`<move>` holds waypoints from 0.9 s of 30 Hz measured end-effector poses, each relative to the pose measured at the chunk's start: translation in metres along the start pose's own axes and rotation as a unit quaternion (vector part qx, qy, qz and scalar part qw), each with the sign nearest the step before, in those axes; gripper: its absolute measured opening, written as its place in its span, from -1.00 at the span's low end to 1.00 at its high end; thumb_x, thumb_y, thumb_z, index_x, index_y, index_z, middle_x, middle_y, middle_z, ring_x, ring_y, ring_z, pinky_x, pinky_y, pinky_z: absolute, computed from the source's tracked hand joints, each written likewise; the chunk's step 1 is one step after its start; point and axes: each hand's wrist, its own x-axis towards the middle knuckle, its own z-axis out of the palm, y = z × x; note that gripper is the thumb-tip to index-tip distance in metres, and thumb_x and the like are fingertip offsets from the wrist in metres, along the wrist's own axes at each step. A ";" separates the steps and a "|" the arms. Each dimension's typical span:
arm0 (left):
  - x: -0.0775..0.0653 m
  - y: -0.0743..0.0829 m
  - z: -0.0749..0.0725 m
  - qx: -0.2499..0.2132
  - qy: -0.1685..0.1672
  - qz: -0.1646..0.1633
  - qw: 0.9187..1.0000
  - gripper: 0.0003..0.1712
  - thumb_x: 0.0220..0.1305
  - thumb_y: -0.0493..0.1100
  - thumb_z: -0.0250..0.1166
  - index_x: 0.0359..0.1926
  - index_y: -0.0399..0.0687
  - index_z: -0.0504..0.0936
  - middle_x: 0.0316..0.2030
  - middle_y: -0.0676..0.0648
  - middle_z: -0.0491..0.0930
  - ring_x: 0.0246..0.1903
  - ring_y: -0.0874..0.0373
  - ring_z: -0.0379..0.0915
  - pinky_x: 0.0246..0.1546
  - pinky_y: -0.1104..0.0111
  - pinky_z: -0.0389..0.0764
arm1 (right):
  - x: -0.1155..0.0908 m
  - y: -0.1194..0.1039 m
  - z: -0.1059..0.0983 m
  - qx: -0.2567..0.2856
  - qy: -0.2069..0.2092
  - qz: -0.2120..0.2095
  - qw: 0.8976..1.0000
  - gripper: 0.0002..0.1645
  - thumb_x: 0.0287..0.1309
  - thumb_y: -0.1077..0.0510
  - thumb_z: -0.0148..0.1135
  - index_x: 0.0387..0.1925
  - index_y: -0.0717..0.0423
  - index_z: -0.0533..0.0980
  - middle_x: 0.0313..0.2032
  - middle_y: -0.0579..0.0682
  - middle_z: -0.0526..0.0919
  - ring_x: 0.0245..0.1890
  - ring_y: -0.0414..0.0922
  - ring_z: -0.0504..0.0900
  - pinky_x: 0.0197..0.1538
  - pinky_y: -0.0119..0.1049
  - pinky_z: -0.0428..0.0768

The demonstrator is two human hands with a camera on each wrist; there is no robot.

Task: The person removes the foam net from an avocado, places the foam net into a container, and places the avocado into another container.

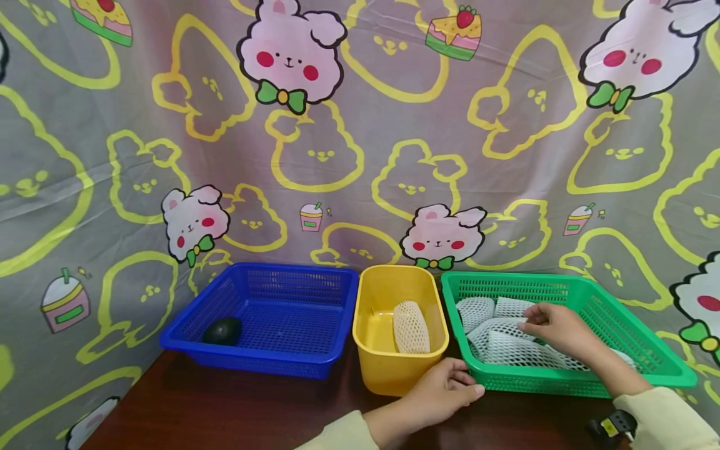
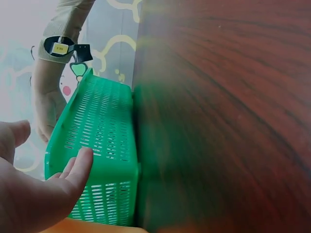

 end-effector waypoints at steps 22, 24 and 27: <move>0.022 -0.008 0.021 -0.176 0.056 -0.021 0.983 -0.89 0.48 -0.30 -0.01 -0.23 -0.26 0.39 -0.31 -0.25 0.62 -0.21 -0.17 0.64 -0.20 0.15 0.65 | 0.009 0.023 0.007 -0.065 -0.155 -0.009 0.986 -0.17 -0.03 -0.11 0.49 -0.04 0.57 0.46 -0.16 0.24 0.62 -0.12 0.17 0.59 -0.10 0.10 0.56; 0.023 -0.008 0.021 -0.173 0.053 -0.023 0.983 -0.88 0.49 -0.29 -0.01 -0.23 -0.26 0.39 -0.30 -0.26 0.62 -0.21 -0.16 0.64 -0.20 0.15 0.65 | 0.008 0.023 0.008 -0.068 -0.170 -0.008 0.983 -0.31 -0.02 -0.09 0.48 -0.13 0.47 0.53 -0.27 0.12 0.62 -0.25 0.06 0.59 -0.20 0.00 0.58; 0.023 -0.008 0.021 -0.173 0.051 -0.023 0.983 -0.87 0.49 -0.29 -0.01 -0.24 -0.26 0.39 -0.30 -0.28 0.63 -0.21 -0.16 0.64 -0.21 0.15 0.65 | 0.007 0.023 0.010 -0.068 -0.184 -0.010 0.981 -0.49 0.00 -0.02 0.47 -0.21 0.33 0.58 -0.39 0.00 0.57 -0.39 -0.06 0.50 -0.32 -0.13 0.50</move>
